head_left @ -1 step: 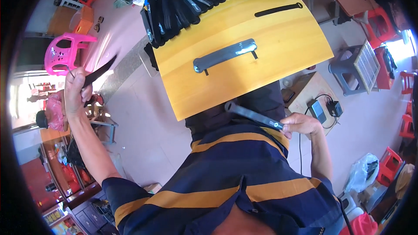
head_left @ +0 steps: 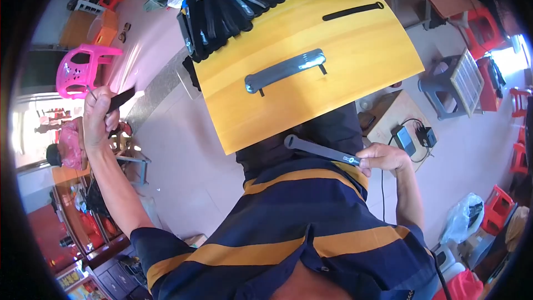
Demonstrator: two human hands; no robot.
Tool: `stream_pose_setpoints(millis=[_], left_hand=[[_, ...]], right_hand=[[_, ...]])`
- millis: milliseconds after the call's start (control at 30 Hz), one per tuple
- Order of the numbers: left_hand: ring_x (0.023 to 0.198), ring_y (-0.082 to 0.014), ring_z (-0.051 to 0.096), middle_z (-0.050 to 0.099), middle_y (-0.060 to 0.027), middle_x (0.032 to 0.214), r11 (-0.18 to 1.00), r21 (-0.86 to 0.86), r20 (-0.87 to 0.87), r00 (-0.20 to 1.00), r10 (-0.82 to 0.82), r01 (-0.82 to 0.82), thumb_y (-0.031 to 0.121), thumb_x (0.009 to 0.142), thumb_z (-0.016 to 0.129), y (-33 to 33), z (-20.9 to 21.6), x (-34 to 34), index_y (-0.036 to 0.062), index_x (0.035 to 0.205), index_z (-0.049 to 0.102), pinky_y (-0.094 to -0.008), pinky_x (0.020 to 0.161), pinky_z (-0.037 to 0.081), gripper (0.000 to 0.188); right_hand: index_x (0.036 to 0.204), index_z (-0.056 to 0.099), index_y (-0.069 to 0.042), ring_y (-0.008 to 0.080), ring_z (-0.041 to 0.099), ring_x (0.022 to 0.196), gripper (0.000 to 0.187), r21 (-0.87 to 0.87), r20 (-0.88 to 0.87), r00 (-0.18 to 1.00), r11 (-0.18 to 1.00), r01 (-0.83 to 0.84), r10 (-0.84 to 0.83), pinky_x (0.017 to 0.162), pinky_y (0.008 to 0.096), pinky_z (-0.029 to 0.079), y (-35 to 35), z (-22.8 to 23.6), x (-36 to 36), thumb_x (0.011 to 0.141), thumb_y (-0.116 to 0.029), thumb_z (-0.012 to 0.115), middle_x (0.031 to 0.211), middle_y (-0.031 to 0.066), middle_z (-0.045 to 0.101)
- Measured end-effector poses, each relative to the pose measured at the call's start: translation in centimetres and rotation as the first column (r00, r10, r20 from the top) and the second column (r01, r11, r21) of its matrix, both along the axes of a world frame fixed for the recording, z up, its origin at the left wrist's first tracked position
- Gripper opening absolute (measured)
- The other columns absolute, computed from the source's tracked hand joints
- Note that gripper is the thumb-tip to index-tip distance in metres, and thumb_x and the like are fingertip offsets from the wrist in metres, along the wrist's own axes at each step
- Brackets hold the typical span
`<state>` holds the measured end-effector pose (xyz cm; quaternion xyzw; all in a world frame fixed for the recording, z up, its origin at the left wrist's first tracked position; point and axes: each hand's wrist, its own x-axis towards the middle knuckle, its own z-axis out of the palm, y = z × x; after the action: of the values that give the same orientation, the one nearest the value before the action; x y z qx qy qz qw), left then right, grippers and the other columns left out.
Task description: Assembling and inspecting black textile straps and small plastic components at a workbench.
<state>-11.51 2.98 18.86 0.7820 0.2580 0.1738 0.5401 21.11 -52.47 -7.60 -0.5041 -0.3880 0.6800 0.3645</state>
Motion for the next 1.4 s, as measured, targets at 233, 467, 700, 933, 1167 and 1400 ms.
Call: stream_pose_setpoints(millis=[233, 467, 700, 933, 1167, 1400], left_hand=[[0.045, -0.0024, 0.039, 0.044, 0.0063, 0.059, 0.946, 0.047, -0.1, 0.943, -0.316, 0.322, 0.031, 0.104, 0.064, -9.9, 0.3, 14.6, 0.0103, 0.077, 0.055, -0.021, 0.041, 0.027, 0.035], [0.05, -0.0009, 0.045, 0.053, 0.0067, 0.064, 0.585, 0.241, -0.013, 0.606, -0.796, 0.774, 0.03, 0.108, 0.059, -21.7, -2.3, 31.6, 0.0106, 0.079, 0.058, -0.0197, 0.045, 0.032, 0.035], [0.045, -0.0028, 0.044, 0.055, 0.0046, 0.065, 0.635, -0.153, -0.047, 0.636, -0.77, 0.757, 0.035, 0.107, 0.059, -25.7, -9.4, 38.5, 0.0102, 0.077, 0.057, -0.0209, 0.042, 0.035, 0.038], [0.044, -0.0049, 0.044, 0.054, 0.0034, 0.062, 0.797, -0.244, -0.382, 0.701, -0.603, 0.552, 0.032, 0.102, 0.064, -21.0, -19.9, 38.6, 0.0096, 0.077, 0.058, -0.0238, 0.038, 0.034, 0.034], [0.043, -0.0074, 0.043, 0.055, 0.0021, 0.062, 0.882, -0.221, -0.44, 0.765, -0.47, 0.415, 0.034, 0.099, 0.065, -20.4, -21.0, 40.3, 0.0062, 0.08, 0.061, -0.0263, 0.037, 0.034, 0.034], [0.056, -0.0198, 0.062, 0.067, -0.0078, 0.07, 0.89, 0.082, -0.586, 0.744, -0.321, 0.449, 0.041, 0.096, 0.067, -19.4, -21.7, 40.2, 0.0047, 0.08, 0.067, -0.035, 0.054, 0.05, 0.039]], right_hand=[[0.096, 0.064, -0.002, 0.0126, 0.062, 0.075, 0.034, 0.115, 0.013, 0.991, 0.985, -0.131, 0.131, 0.072, 0.0311, 0.05, 5.4, 1.0, -1.6, 0.111, -0.03, 0.052, 0.075, 0.0021, 0.064], [0.094, 0.063, -0.004, 0.015, 0.06, 0.074, 0.034, 0.241, 0.017, 0.996, 0.967, -0.085, 0.083, 0.073, 0.0324, 0.048, 8.3, 1.9, -3.6, 0.11, -0.031, 0.05, 0.072, 0.0017, 0.062], [0.095, 0.063, -0.004, 0.0173, 0.062, 0.075, 0.031, 0.232, 0.025, 1.0, 0.972, -0.02, 0.015, 0.075, 0.0337, 0.049, 7.0, 2.5, -3.6, 0.11, -0.029, 0.05, 0.072, 0.0022, 0.062], [0.096, 0.065, -0.004, 0.0182, 0.063, 0.076, 0.033, 0.211, 0.003, 1.0, 0.977, -0.019, 0.019, 0.075, 0.0343, 0.05, 6.4, 1.3, -3.0, 0.11, -0.029, 0.049, 0.074, 0.0038, 0.065], [0.096, 0.067, -0.004, 0.0197, 0.064, 0.077, 0.032, 0.198, 0.06, 0.998, 0.98, -0.031, 0.02, 0.075, 0.0357, 0.05, 7.1, 1.8, -2.7, 0.108, -0.029, 0.051, 0.075, 0.0047, 0.067], [0.097, 0.066, -0.004, 0.0179, 0.064, 0.077, 0.032, 0.153, 0.07, 0.997, 0.988, -0.023, 0.013, 0.075, 0.0336, 0.051, 7.4, 2.0, -3.1, 0.109, -0.03, 0.052, 0.076, 0.004, 0.066]])
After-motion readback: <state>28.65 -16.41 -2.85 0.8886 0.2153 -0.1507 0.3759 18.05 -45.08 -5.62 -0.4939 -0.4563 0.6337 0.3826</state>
